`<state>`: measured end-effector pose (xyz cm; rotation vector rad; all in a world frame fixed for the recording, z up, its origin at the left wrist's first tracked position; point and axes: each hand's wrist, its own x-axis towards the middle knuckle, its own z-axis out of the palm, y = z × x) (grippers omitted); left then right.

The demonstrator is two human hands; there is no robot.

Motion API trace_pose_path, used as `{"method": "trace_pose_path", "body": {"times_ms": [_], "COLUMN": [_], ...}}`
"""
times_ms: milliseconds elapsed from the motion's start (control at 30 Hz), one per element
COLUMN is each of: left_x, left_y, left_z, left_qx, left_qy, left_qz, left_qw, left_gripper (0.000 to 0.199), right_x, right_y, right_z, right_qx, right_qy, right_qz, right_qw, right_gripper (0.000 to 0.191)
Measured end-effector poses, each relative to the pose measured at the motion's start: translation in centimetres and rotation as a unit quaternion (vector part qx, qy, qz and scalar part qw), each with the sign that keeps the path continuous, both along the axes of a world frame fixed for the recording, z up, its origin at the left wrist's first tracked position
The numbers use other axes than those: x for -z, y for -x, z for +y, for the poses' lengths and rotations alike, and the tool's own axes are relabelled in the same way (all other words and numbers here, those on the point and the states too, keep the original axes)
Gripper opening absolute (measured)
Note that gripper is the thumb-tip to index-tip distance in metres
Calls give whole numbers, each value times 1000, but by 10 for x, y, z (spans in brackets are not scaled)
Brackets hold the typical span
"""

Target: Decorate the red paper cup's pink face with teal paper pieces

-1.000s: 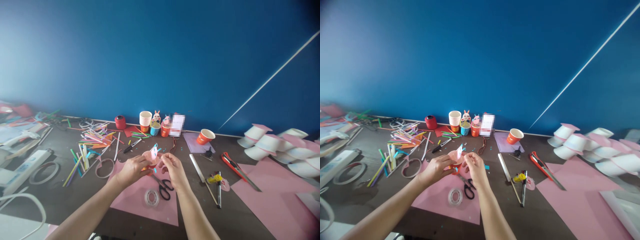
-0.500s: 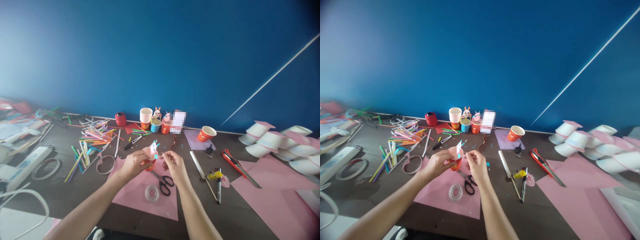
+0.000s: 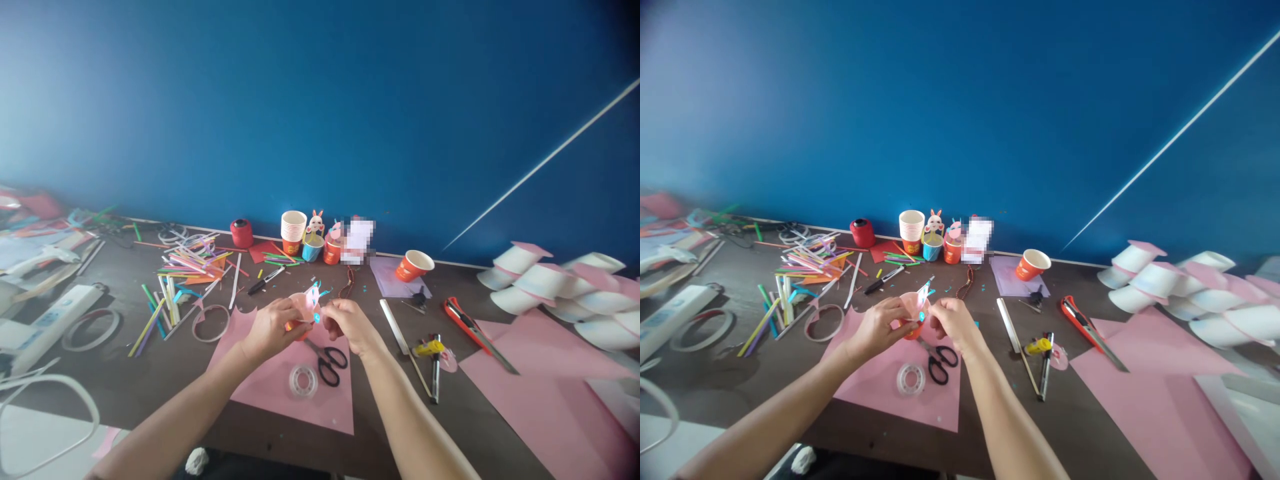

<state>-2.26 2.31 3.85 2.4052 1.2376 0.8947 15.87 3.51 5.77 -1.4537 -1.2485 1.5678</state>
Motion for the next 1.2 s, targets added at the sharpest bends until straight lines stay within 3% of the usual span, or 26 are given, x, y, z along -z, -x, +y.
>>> {"method": "trace_pose_path", "body": {"times_ms": [433,633,933,1200], "left_x": [2,4,7,6], "left_y": [0,1,0,1], "left_z": [0,2,1,1], "left_qx": [-6,-14,4,11], "left_qy": [-19,-14,-54,-59], "left_qz": [22,23,51,48], "left_qw": [1000,1000,997,997], "left_gripper": [25,28,24,23], "right_x": [3,8,1,1], "right_y": [3,-1,-5,-6], "right_z": [2,2,7,6], "right_qx": [5,26,-43,-63], "right_qy": [32,14,33,39], "right_qz": [47,3,-6,6], "right_qw": [998,1000,999,997], "right_gripper": [20,16,14,19]}}
